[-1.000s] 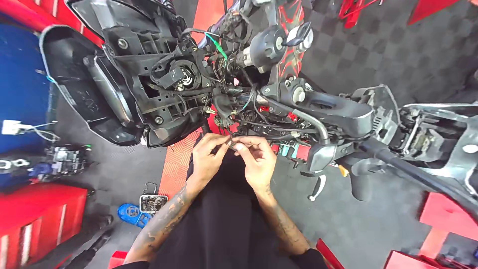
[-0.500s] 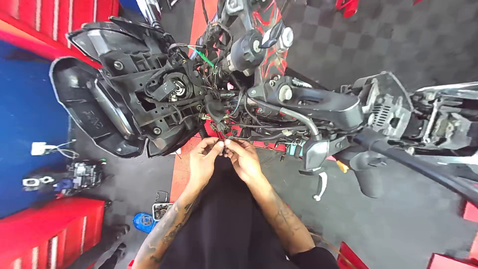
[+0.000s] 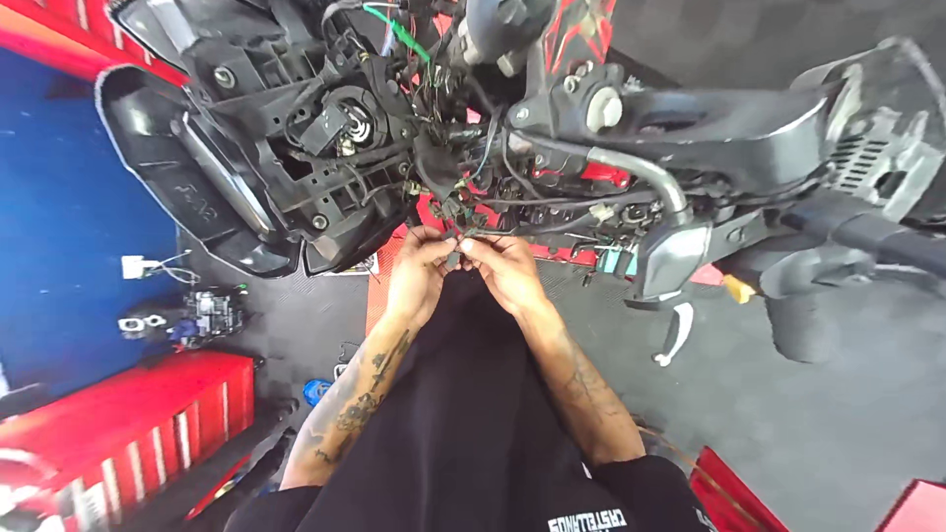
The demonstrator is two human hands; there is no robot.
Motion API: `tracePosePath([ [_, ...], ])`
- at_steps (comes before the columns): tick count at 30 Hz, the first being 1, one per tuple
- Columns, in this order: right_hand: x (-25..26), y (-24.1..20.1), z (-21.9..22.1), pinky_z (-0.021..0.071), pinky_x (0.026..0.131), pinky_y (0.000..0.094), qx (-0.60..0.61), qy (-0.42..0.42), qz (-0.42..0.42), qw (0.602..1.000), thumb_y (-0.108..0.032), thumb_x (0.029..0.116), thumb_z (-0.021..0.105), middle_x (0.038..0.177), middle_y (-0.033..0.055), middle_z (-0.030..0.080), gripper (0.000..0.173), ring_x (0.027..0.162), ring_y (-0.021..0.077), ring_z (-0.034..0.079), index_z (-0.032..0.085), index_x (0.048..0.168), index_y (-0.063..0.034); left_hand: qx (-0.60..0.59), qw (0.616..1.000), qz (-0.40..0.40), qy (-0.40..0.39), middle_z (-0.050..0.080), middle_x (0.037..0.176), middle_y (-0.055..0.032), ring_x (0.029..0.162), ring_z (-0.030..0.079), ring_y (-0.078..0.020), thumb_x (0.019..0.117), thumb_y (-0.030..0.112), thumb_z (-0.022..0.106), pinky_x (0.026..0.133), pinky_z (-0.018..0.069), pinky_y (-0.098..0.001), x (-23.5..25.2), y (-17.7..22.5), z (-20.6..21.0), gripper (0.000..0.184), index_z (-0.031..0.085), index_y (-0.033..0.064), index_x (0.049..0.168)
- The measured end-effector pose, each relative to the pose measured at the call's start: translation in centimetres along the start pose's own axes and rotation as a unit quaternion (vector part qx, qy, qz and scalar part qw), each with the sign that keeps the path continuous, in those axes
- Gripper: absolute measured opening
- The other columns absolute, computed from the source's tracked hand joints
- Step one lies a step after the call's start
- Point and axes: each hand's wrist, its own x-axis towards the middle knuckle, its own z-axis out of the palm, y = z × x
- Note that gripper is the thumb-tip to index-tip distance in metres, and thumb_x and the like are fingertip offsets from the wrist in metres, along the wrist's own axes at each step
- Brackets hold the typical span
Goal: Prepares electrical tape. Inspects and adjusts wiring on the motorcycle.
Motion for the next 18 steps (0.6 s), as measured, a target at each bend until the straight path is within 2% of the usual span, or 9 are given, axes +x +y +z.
tracePosePath([
  [2,0.0,-0.1,-0.3,0.0592,0.076,0.0314,-0.006,-0.004,-0.003,1.0,-0.004,0.0947,0.068,0.094,0.006,0.073,0.013,0.079,0.0118,0.067,0.073,0.106,-0.0021,0.116,0.986,0.121,0.006,0.066,0.091,-0.0072,0.078,0.068,-0.0172,0.0968,0.0,0.064,0.075,0.0612,-0.0367,-0.4,-0.6,0.1,0.025,0.048,0.0054,0.116],
  [5,-0.2,-0.1,-0.3,0.0602,0.077,0.0317,-0.004,-0.005,-0.004,1.0,-0.003,0.0958,0.067,0.093,0.0068,0.074,0.013,0.08,0.0129,0.069,0.073,0.107,-0.0005,0.276,0.93,0.241,0.015,0.064,0.093,-0.0048,0.079,0.068,-0.0121,0.0978,0.005,0.066,0.072,0.0617,-0.0286,-1.3,-1.0,0.3,0.021,0.053,0.0028,0.114],
  [6,-0.2,-0.1,-0.2,0.0605,0.077,0.0318,-0.003,-0.004,-0.004,1.0,-0.002,0.0959,0.066,0.092,0.0072,0.074,0.013,0.08,0.0133,0.07,0.073,0.107,0.0002,0.293,0.923,0.251,0.013,0.066,0.093,-0.005,0.078,0.069,-0.0118,0.0981,0.004,0.066,0.072,0.0621,-0.0279,-1.4,-1.0,0.4,0.018,0.055,0.0027,0.112],
  [9,-0.3,-0.1,-0.2,0.0608,0.076,0.032,-0.003,0.005,0.007,1.0,-0.001,0.096,0.066,0.089,0.0082,0.074,0.013,0.078,0.0139,0.07,0.072,0.107,0.002,0.26,0.941,0.216,-0.002,0.067,0.095,-0.0077,0.078,0.072,-0.0175,0.0991,0.003,0.064,0.074,0.0659,-0.0352,-1.3,-0.7,0.4,0.016,0.055,0.0019,0.112],
  [11,-0.2,-0.1,-0.2,0.0608,0.076,0.0322,0.005,0.006,0.014,1.0,-0.001,0.0962,0.066,0.089,0.0083,0.074,0.012,0.077,0.0141,0.07,0.072,0.107,0.002,0.249,0.941,0.229,-0.007,0.068,0.098,-0.0088,0.079,0.073,-0.0184,0.0993,0.001,0.063,0.074,0.0661,-0.0356,-1.2,-0.9,0.5,0.016,0.057,0.0003,0.114],
  [14,-0.2,-0.2,-0.1,0.0606,0.075,0.0315,0.021,0.006,0.018,1.0,-0.001,0.0959,0.066,0.091,0.0096,0.074,0.013,0.078,0.0143,0.07,0.072,0.107,0.0024,0.295,0.905,0.305,0.008,0.065,0.109,-0.0121,0.081,0.071,-0.018,0.0965,0.002,0.068,0.072,0.066,-0.0325,-1.0,-1.5,0.2,0.015,0.066,-0.0018,0.111],
  [18,-0.6,-0.1,0.2,0.0595,0.073,0.0301,0.04,0.009,0.019,0.999,-0.001,0.0956,0.067,0.092,0.0089,0.073,0.013,0.076,0.0133,0.068,0.071,0.107,0.0008,0.418,0.829,0.37,0.033,0.064,0.12,-0.0121,0.097,0.069,-0.0148,0.0949,0.009,0.073,0.078,0.0635,-0.0275,-1.4,-1.5,-0.5,0.012,0.074,0.0029,0.105],
])
